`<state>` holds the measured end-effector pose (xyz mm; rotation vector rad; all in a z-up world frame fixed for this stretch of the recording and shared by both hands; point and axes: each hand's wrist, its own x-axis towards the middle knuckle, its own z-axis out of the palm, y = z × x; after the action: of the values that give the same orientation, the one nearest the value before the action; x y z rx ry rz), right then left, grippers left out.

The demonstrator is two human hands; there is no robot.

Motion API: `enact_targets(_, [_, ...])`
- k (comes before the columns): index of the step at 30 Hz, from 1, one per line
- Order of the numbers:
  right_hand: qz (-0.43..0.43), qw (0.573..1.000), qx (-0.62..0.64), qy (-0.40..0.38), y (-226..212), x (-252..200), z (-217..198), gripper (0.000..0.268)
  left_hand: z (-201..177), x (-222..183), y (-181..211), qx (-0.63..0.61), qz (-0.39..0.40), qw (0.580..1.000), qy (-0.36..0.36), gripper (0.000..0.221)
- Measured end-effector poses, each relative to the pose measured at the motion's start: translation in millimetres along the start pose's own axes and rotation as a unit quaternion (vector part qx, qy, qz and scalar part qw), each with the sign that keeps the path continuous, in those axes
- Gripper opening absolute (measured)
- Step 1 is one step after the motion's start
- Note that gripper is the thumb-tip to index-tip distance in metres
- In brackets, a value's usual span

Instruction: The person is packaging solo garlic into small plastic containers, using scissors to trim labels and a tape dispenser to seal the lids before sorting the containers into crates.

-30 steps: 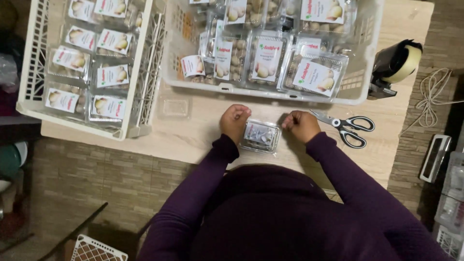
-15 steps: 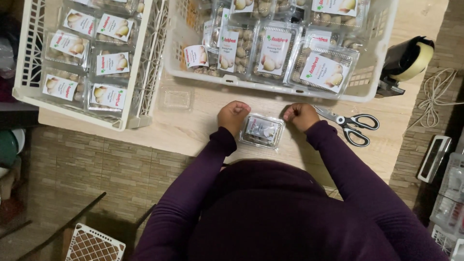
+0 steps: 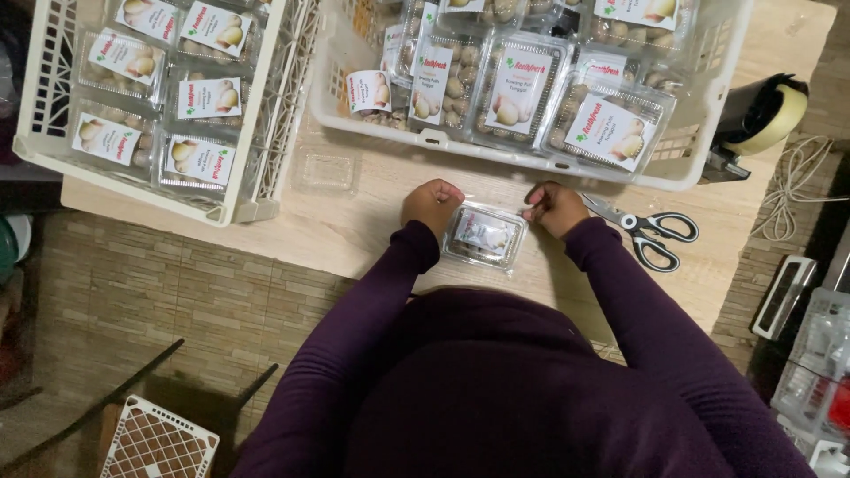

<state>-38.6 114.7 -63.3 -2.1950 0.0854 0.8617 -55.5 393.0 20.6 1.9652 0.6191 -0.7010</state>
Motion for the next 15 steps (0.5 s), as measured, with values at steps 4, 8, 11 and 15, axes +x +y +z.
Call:
enact_targets(4, [0.003,1.000,-0.024,0.008,3,3,3,0.019,1,0,-2,0.009,0.003,1.000,0.000,0.013])
enact_targets(8, [-0.002,0.999,-0.036,0.021,10,7,8,0.025,8,9,-9,-0.020,0.024,0.999,0.007,0.014])
enact_targets(11, [0.001,0.999,-0.047,0.024,11,7,11,0.029,8,10,-8,-0.024,0.018,1.000,0.001,0.015])
enact_targets(15, [0.011,0.999,-0.042,0.026,19,8,15,0.028,6,9,-6,-0.021,0.014,1.000,-0.008,0.015])
